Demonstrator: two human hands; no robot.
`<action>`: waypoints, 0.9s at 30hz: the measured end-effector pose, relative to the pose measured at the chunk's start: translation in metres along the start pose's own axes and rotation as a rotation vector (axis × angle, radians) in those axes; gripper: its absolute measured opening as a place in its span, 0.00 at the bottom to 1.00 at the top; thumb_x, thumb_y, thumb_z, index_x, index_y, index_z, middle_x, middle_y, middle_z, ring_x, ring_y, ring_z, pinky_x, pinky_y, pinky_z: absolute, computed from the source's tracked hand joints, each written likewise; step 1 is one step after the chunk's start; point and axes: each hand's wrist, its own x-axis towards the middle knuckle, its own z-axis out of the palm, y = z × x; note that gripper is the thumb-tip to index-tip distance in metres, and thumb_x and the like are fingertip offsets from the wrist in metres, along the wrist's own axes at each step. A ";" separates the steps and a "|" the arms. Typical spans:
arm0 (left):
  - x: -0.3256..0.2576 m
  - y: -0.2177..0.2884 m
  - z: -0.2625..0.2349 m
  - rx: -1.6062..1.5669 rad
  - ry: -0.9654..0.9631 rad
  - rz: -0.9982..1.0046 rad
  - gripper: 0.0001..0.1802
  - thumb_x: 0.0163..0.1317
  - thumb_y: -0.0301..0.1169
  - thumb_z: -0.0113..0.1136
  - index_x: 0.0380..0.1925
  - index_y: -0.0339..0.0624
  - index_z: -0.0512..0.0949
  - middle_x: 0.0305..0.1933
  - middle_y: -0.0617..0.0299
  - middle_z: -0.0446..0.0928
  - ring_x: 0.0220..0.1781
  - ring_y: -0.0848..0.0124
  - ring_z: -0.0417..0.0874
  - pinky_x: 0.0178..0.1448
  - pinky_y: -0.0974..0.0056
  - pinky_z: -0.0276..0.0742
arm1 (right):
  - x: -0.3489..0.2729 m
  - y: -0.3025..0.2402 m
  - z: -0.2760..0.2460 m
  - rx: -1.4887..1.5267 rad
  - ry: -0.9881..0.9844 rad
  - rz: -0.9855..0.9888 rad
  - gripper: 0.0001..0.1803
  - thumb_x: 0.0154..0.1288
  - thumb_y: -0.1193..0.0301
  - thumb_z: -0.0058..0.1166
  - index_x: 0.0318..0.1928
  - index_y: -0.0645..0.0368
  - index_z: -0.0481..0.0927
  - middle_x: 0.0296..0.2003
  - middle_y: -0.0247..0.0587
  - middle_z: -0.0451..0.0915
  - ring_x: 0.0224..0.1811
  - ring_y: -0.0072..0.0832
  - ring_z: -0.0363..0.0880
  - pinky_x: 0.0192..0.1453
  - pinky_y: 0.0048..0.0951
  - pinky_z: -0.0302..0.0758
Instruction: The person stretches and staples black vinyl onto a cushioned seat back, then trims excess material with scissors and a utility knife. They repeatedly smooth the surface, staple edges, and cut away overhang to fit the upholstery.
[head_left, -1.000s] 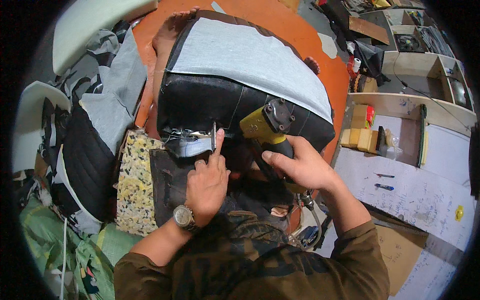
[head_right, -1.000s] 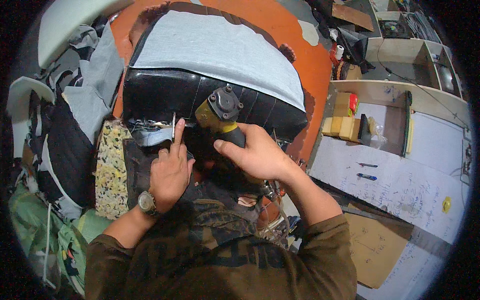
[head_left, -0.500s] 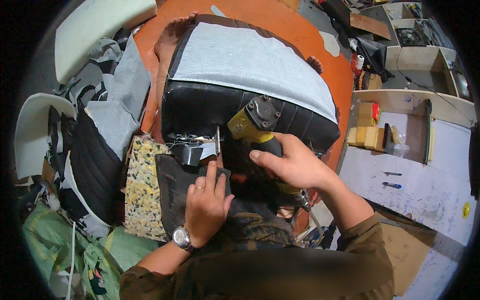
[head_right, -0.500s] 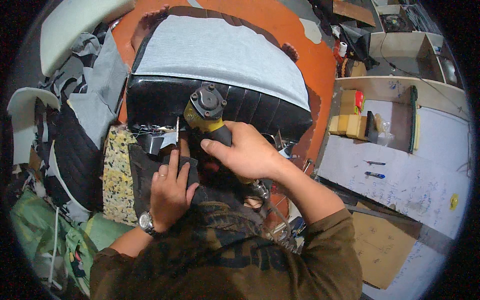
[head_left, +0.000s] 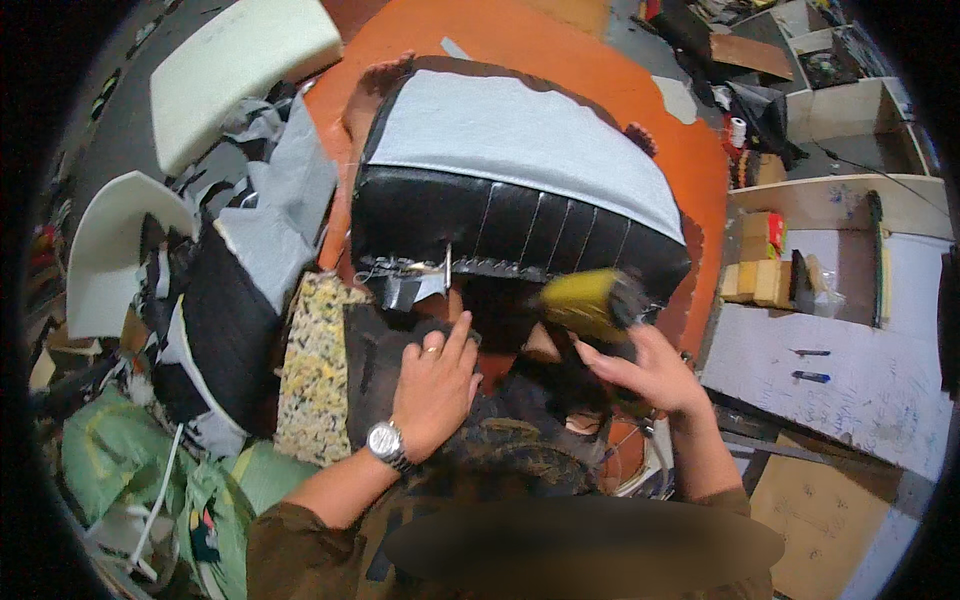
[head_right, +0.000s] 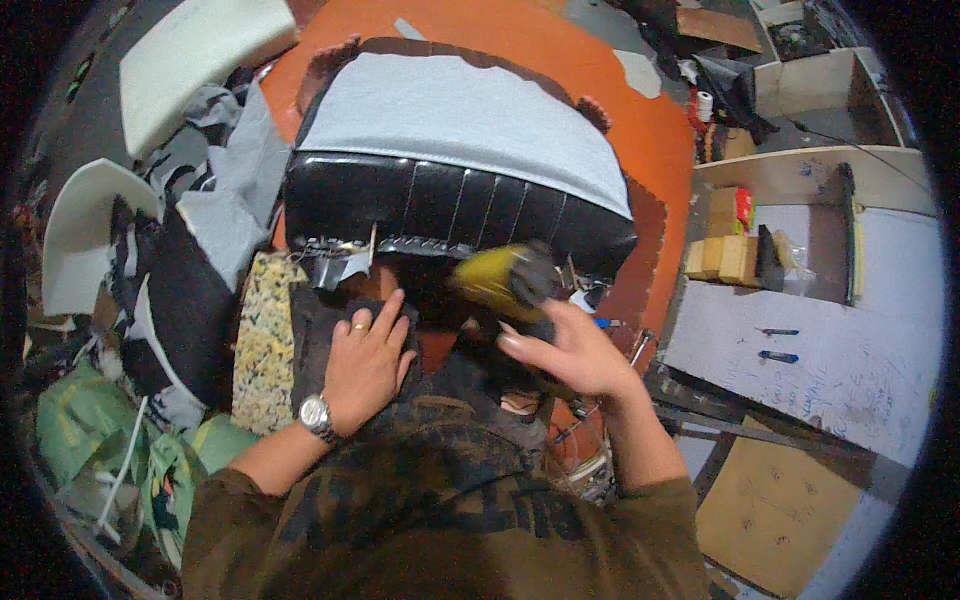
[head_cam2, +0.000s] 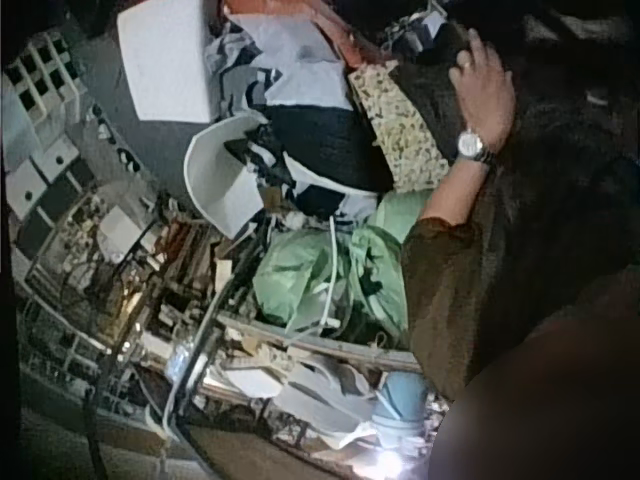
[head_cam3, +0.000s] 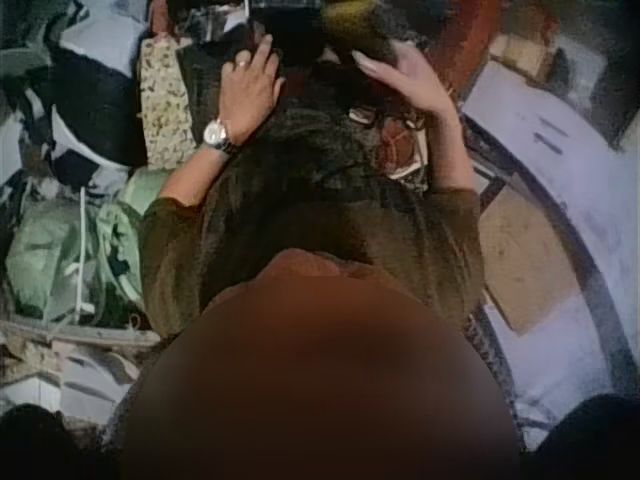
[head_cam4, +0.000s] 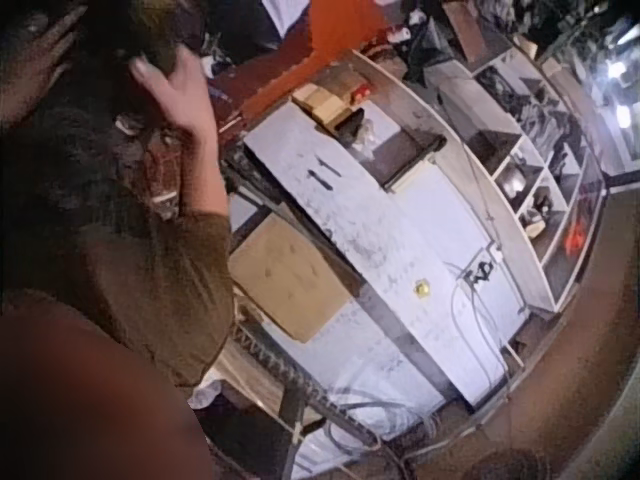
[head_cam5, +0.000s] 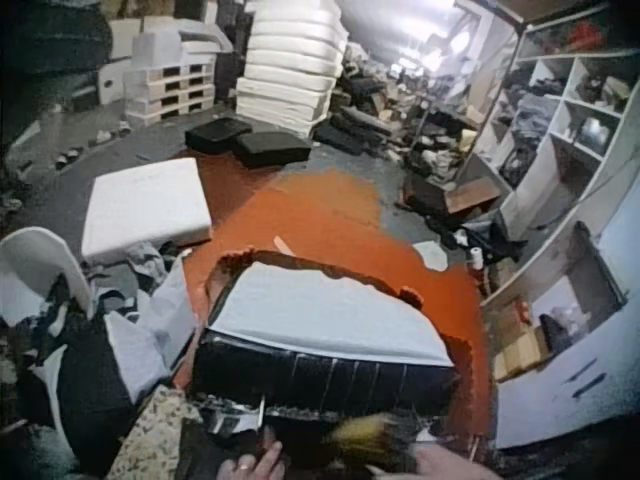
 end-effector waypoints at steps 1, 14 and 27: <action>0.000 0.001 0.003 0.028 -0.010 0.018 0.26 0.65 0.41 0.72 0.59 0.40 0.82 0.80 0.54 0.72 0.58 0.56 0.76 0.55 0.51 0.70 | -0.025 0.016 -0.009 0.106 0.008 -0.053 0.31 0.73 0.63 0.69 0.70 0.66 0.78 0.63 0.39 0.83 0.63 0.30 0.79 0.72 0.35 0.73; 0.007 0.016 0.027 0.411 -0.129 0.186 0.24 0.68 0.38 0.55 0.59 0.38 0.85 0.77 0.48 0.75 0.65 0.55 0.76 0.60 0.50 0.72 | -0.127 0.381 0.063 0.301 0.289 0.500 0.48 0.71 0.72 0.68 0.85 0.64 0.55 0.60 0.51 0.85 0.62 0.36 0.84 0.70 0.39 0.77; 0.136 0.080 -0.005 -0.071 0.255 0.331 0.12 0.62 0.32 0.76 0.45 0.44 0.88 0.49 0.60 0.85 0.55 0.56 0.83 0.58 0.52 0.78 | -0.040 0.199 -0.004 -0.576 0.994 -0.480 0.13 0.57 0.76 0.72 0.44 0.51 0.93 0.38 0.34 0.88 0.46 0.43 0.82 0.52 0.46 0.80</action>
